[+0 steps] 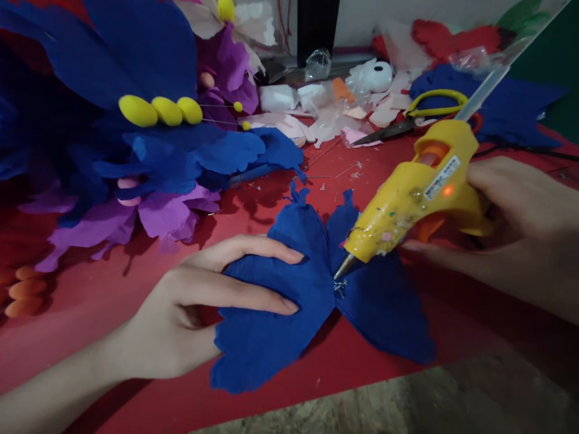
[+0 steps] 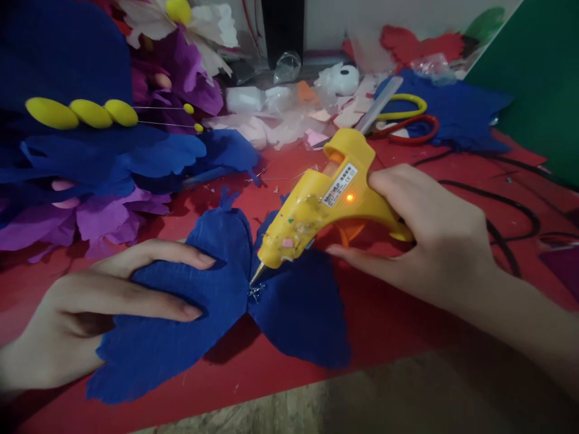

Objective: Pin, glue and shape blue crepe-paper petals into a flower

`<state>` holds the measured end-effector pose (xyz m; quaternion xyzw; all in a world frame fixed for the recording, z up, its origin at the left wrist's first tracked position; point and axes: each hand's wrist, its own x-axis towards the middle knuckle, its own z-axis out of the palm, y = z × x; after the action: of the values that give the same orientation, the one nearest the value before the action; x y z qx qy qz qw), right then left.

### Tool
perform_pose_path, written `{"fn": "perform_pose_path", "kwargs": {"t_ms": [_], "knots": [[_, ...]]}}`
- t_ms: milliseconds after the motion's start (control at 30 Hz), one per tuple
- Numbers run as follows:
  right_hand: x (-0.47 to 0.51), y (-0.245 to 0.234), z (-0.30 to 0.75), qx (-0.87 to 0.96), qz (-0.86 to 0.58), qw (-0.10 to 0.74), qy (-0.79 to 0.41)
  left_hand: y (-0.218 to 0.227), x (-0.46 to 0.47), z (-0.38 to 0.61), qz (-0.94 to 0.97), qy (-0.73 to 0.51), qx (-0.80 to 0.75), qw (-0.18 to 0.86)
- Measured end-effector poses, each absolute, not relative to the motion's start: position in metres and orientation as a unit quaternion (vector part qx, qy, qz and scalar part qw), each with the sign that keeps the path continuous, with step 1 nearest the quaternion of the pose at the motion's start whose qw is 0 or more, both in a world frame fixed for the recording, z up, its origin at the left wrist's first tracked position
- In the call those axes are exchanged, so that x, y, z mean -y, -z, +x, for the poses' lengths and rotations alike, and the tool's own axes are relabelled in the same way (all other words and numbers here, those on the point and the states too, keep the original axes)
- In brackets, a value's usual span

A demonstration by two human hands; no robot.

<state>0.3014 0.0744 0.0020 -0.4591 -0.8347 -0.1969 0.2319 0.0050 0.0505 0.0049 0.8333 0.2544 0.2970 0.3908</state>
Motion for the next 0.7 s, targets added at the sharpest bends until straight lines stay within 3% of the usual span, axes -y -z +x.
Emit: {"fn": "perform_pose_path", "kwargs": {"t_ms": [700], "knots": [[-0.075, 0.001, 0.309, 0.831, -0.441, 0.253, 0.224, -0.005, -0.050, 0.004, 0.830, -0.300, -0.262, 0.391]]}}
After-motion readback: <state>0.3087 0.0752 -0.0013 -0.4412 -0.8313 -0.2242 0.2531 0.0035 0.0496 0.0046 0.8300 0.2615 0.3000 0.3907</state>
